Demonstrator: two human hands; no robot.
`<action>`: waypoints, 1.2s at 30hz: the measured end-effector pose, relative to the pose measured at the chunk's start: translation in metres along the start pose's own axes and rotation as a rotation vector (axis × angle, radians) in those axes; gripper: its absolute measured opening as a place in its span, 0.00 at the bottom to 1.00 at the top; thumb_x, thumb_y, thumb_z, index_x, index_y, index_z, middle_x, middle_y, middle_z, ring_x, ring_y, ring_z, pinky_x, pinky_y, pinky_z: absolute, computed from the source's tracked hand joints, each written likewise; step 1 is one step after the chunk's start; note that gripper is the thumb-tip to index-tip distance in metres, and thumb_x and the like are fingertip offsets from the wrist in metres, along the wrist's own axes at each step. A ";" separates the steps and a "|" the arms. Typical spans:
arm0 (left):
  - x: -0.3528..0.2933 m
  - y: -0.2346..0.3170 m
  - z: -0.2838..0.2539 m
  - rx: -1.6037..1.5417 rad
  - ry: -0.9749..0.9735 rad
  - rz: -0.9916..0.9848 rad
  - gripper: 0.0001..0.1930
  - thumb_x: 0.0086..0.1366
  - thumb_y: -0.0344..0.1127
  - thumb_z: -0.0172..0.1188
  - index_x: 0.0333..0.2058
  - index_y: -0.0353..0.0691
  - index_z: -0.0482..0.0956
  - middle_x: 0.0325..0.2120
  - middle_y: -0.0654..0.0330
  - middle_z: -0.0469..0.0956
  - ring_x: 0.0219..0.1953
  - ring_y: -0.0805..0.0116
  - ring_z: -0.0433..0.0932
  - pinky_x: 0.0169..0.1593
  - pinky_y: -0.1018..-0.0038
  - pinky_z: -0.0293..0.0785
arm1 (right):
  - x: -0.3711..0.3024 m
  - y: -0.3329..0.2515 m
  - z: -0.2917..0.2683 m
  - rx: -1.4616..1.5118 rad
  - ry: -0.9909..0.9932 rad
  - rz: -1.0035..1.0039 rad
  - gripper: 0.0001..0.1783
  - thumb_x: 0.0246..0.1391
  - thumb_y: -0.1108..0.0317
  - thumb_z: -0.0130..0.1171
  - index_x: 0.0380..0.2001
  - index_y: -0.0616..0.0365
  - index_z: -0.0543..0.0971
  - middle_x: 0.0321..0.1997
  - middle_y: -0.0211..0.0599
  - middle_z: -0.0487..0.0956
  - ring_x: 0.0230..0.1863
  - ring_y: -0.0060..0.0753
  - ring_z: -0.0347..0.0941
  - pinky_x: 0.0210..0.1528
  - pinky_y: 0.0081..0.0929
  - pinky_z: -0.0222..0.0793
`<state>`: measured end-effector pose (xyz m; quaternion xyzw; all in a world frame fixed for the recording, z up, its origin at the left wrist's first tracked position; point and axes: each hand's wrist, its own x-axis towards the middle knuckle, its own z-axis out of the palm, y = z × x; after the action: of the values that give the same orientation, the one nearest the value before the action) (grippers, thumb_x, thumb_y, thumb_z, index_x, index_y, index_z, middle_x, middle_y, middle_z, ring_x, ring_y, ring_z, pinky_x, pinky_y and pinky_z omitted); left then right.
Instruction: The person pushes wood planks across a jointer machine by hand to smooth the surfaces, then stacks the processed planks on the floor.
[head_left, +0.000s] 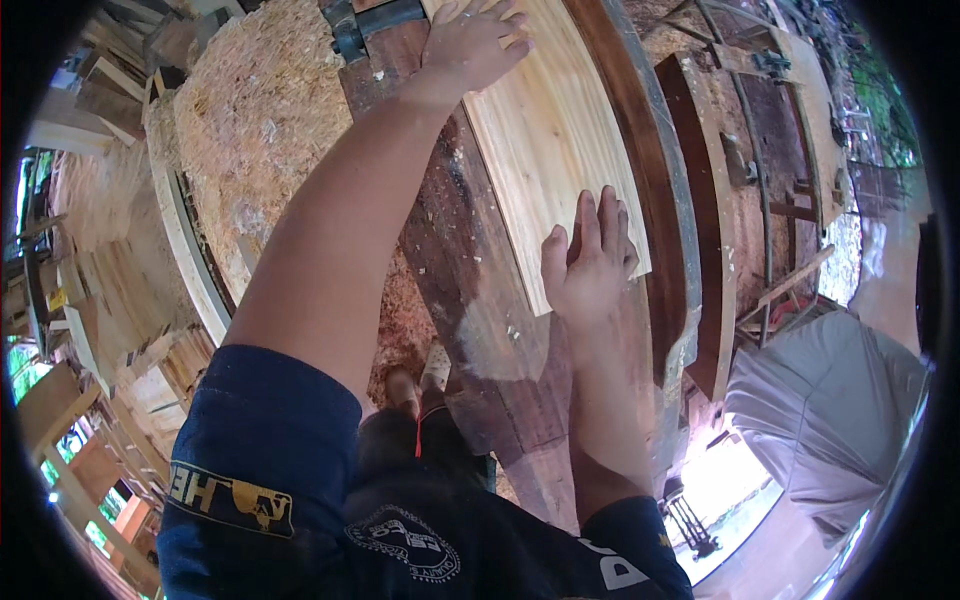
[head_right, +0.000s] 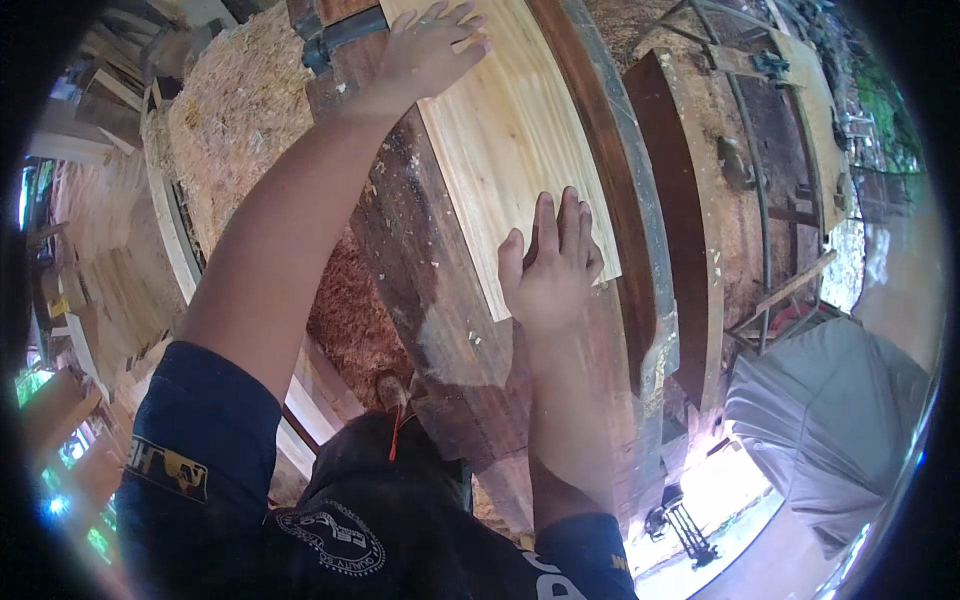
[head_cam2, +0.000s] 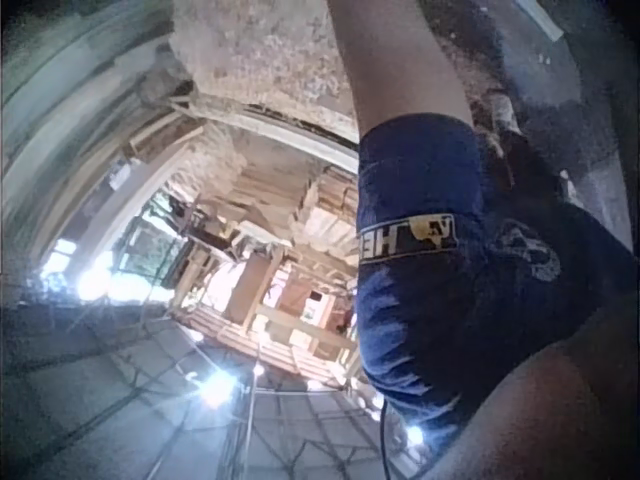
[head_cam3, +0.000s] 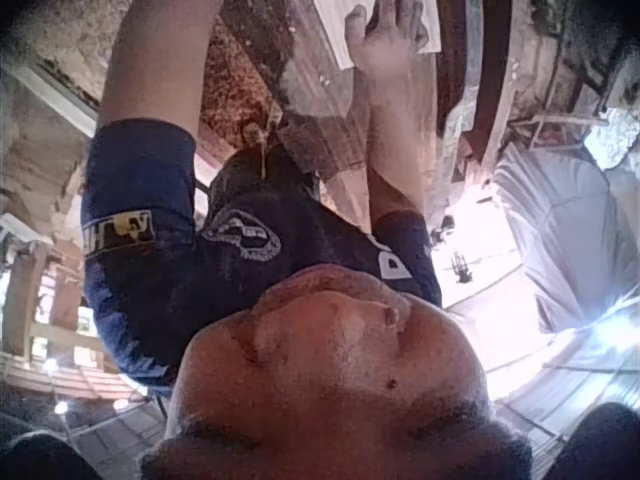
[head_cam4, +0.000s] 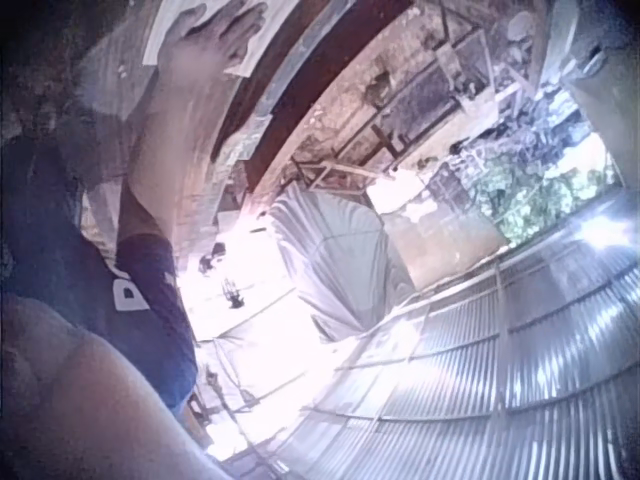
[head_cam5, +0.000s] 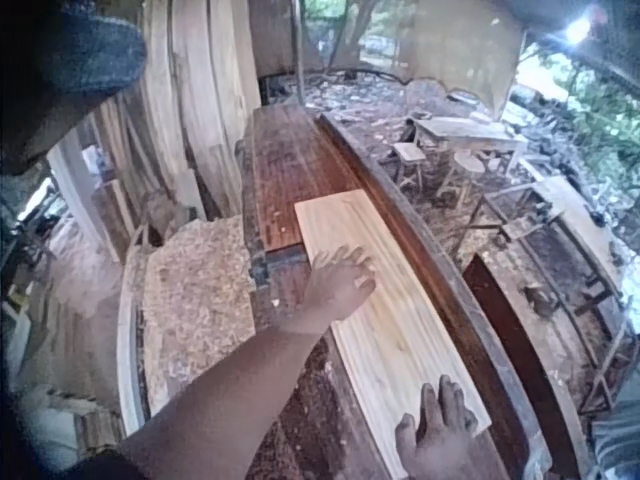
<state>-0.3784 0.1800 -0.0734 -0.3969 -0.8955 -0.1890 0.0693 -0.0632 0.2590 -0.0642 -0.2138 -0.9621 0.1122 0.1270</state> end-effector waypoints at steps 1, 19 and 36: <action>0.005 -0.006 0.001 -0.053 -0.003 -0.034 0.22 0.71 0.53 0.52 0.56 0.53 0.83 0.69 0.58 0.69 0.73 0.50 0.62 0.70 0.44 0.54 | 0.006 -0.004 0.001 0.009 -0.007 -0.004 0.33 0.60 0.51 0.56 0.65 0.57 0.75 0.75 0.53 0.66 0.74 0.60 0.62 0.68 0.58 0.56; 0.109 -0.120 0.010 0.096 -0.056 0.020 0.26 0.72 0.54 0.50 0.65 0.53 0.75 0.70 0.58 0.67 0.72 0.49 0.62 0.71 0.44 0.55 | 0.131 -0.052 0.049 -0.033 -0.007 -0.012 0.34 0.64 0.48 0.50 0.68 0.54 0.73 0.76 0.53 0.64 0.77 0.59 0.57 0.69 0.54 0.52; 0.232 -0.262 0.022 0.122 0.065 0.034 0.25 0.70 0.54 0.51 0.60 0.53 0.78 0.66 0.63 0.73 0.67 0.53 0.68 0.66 0.48 0.63 | 0.290 -0.120 0.114 -0.026 0.022 -0.068 0.35 0.65 0.50 0.49 0.68 0.61 0.72 0.75 0.62 0.64 0.75 0.65 0.59 0.70 0.60 0.51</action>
<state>-0.7276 0.1868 -0.1044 -0.4008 -0.8958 -0.1457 0.1253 -0.3968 0.2626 -0.0819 -0.1840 -0.9687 0.0930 0.1386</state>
